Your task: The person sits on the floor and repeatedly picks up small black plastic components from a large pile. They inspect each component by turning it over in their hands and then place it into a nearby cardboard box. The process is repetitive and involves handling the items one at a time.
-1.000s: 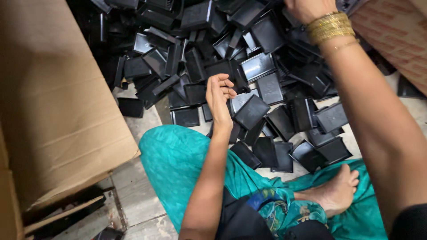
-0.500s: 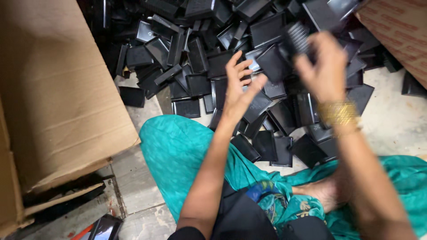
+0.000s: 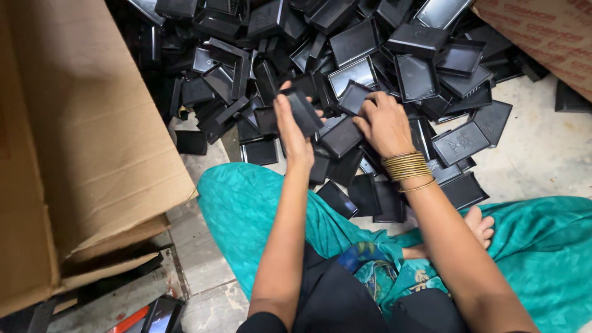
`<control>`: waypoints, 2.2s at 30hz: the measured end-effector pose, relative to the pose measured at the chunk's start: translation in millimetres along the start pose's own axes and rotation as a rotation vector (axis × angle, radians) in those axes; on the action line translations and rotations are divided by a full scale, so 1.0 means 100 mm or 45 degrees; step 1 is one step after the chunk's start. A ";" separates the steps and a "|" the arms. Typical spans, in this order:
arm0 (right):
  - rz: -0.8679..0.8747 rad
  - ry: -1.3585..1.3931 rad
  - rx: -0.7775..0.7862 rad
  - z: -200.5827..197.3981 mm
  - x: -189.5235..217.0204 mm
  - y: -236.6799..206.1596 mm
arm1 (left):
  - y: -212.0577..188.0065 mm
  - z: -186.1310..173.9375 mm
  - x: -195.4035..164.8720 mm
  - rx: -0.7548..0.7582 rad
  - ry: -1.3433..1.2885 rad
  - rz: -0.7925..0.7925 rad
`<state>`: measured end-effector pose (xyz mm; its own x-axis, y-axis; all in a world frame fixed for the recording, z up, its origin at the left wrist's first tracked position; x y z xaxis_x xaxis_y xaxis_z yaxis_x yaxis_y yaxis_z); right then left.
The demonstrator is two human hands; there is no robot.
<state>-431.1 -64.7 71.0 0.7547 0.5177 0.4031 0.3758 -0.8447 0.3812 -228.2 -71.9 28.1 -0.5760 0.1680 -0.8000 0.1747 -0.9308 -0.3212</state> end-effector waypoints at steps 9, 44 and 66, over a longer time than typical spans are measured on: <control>0.449 1.253 -0.290 0.03 -0.38 -0.24 | -0.11 0.22 0.11 0.183 -0.007 -0.157; 0.386 1.654 -0.119 0.20 0.34 -0.15 | -0.32 0.48 0.07 0.489 0.009 0.017; -0.036 0.008 -0.537 -1.24 -0.15 -0.32 | -0.08 -0.01 -0.30 -0.069 0.460 0.616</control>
<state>-521.1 -29.1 155.5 0.7435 0.5419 0.3919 0.1425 -0.7009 0.6989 -211.9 -69.3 54.1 -0.1152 -0.1621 -0.9800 0.3950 -0.9127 0.1046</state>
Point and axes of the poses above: each hand's wrist, its own y-axis towards the middle knuckle, its own z-axis out of the palm, x = y × z, the point moved 9 cm from there along y, towards the middle knuckle, and after that the axes turned 10 degrees about -z, right-handed, at the moved point
